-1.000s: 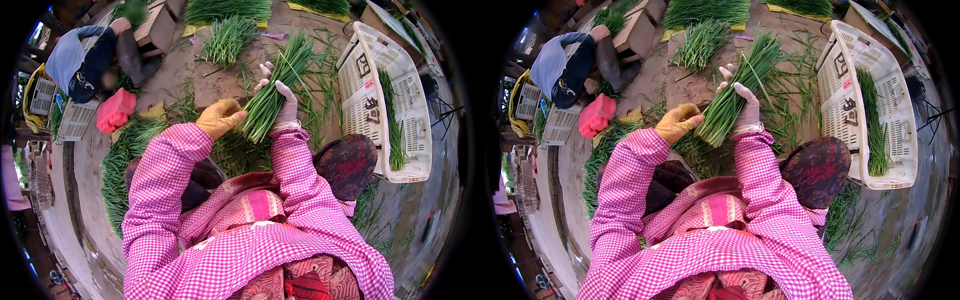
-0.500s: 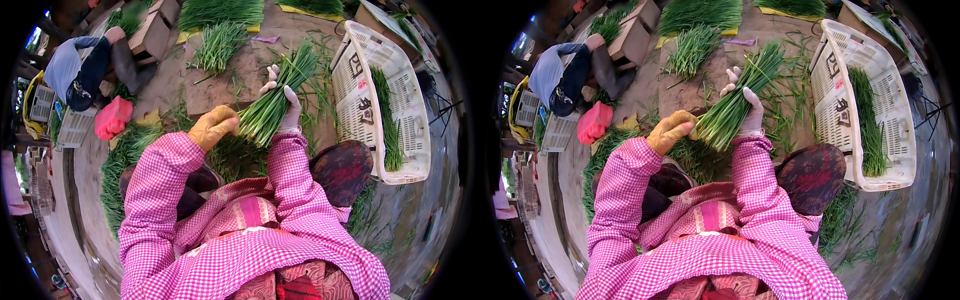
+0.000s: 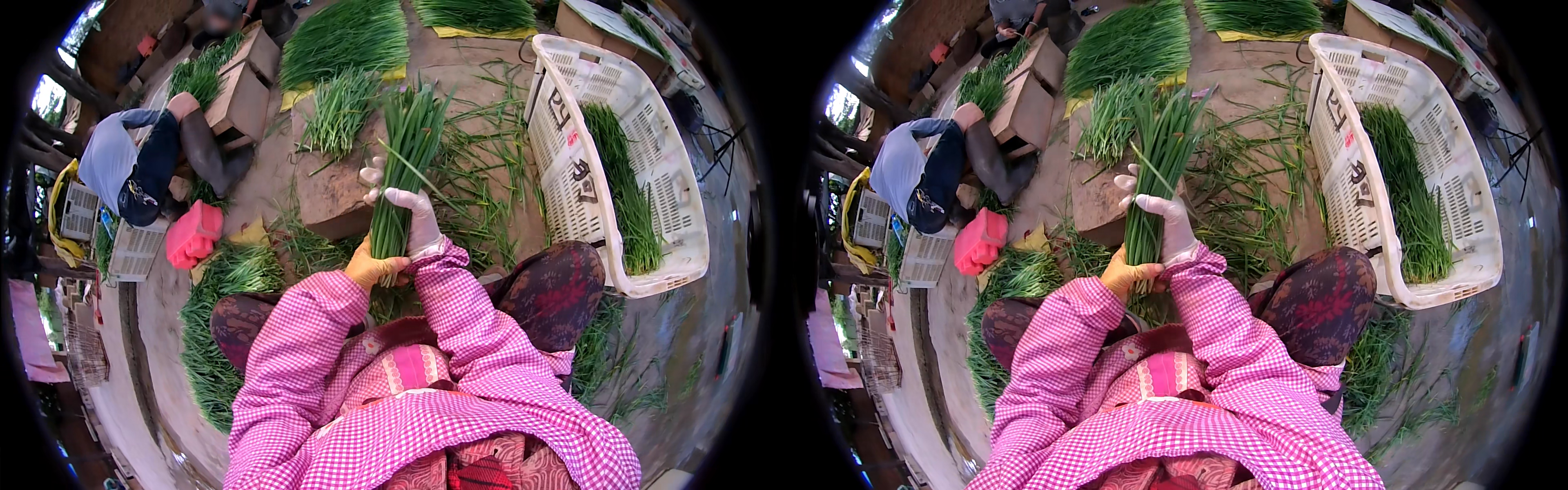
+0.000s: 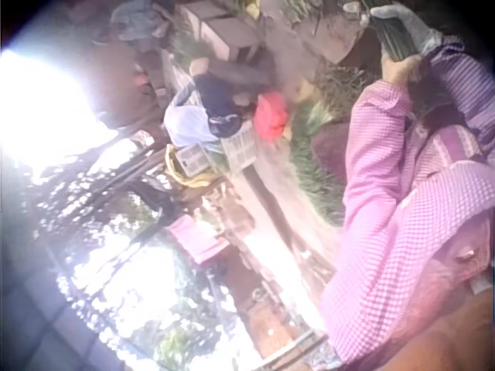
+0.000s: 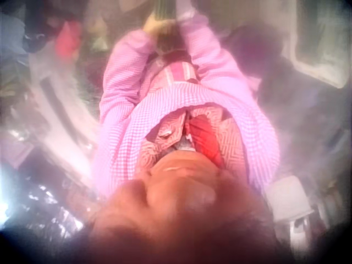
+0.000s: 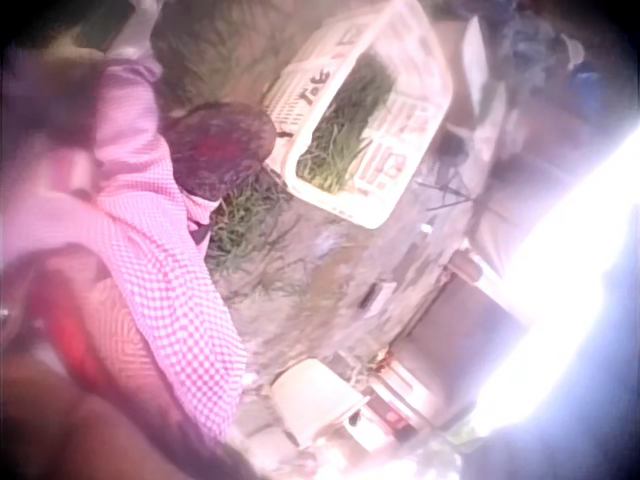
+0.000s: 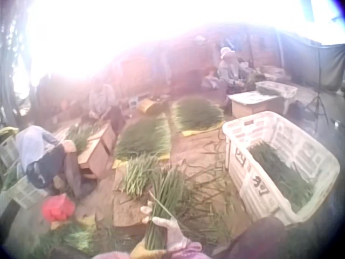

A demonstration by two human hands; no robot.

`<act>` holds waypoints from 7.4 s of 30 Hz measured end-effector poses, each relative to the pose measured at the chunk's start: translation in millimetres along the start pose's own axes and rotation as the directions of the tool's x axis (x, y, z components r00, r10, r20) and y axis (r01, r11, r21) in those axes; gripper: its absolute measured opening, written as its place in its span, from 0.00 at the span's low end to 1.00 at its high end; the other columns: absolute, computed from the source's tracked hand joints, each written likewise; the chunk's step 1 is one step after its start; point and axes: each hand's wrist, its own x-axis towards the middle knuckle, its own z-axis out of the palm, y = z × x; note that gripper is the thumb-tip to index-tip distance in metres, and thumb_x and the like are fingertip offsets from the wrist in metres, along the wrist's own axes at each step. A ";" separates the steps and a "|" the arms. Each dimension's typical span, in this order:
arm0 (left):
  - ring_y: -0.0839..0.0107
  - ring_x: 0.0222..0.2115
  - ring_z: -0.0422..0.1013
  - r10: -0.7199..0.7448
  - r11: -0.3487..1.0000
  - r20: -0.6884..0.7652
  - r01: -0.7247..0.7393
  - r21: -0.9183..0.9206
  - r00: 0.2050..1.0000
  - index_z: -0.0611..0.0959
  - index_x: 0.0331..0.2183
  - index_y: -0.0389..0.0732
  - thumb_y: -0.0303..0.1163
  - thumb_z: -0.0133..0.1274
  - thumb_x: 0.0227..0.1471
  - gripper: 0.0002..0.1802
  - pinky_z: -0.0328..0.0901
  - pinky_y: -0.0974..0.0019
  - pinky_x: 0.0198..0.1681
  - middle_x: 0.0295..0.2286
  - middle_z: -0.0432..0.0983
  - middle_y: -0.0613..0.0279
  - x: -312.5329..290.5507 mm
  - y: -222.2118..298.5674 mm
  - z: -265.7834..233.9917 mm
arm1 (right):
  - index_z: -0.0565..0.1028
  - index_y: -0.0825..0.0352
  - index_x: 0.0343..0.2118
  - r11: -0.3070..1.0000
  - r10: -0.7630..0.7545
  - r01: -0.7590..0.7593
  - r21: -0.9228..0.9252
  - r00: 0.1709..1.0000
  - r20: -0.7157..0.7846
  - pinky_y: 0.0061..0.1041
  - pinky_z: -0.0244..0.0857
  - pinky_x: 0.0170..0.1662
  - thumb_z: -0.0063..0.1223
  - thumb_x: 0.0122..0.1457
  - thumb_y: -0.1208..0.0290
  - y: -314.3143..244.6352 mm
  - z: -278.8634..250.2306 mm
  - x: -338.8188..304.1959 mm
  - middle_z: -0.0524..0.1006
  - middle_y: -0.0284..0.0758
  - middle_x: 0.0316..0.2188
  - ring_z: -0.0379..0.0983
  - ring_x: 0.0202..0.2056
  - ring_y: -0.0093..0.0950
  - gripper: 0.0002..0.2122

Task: The person gathers green vegetable stalks by hand, aligns them into a bunch, and secures the bundle with a thin tie.

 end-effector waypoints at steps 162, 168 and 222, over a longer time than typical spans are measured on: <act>0.80 0.07 0.50 0.054 0.967 0.217 0.003 -0.255 0.975 0.73 0.33 0.37 0.18 0.55 0.45 0.11 0.41 0.73 0.10 0.10 0.59 0.69 -9.9 -40.5 -45.3 | 0.73 0.57 0.44 -0.718 -0.300 -0.168 -0.675 0.950 0.082 0.37 0.53 0.54 0.55 0.49 0.68 -79.1 -53.5 2.6 0.77 0.31 0.36 0.70 0.44 0.30 0.17; 0.80 0.06 0.49 0.077 0.952 0.244 0.001 -0.307 0.967 0.73 0.33 0.37 0.18 0.56 0.45 0.11 0.41 0.73 0.10 0.10 0.59 0.69 -8.7 -41.5 -45.9 | 0.77 0.59 0.38 -0.634 -0.238 -0.089 -0.768 0.967 0.085 0.31 0.59 0.51 0.53 0.48 0.72 -78.9 -58.2 1.0 0.78 0.38 0.29 0.74 0.37 0.34 0.12; 0.80 0.07 0.54 -0.006 1.000 -0.194 0.008 0.011 0.981 0.77 0.34 0.37 0.12 0.55 0.41 0.15 0.45 0.74 0.09 0.13 0.66 0.66 -12.7 -28.0 -30.2 | 0.78 0.62 0.31 -0.318 -0.679 0.084 -0.944 0.674 0.289 0.30 0.64 0.44 0.54 0.52 0.71 -90.0 -45.9 5.2 0.78 0.36 0.34 0.73 0.38 0.35 0.05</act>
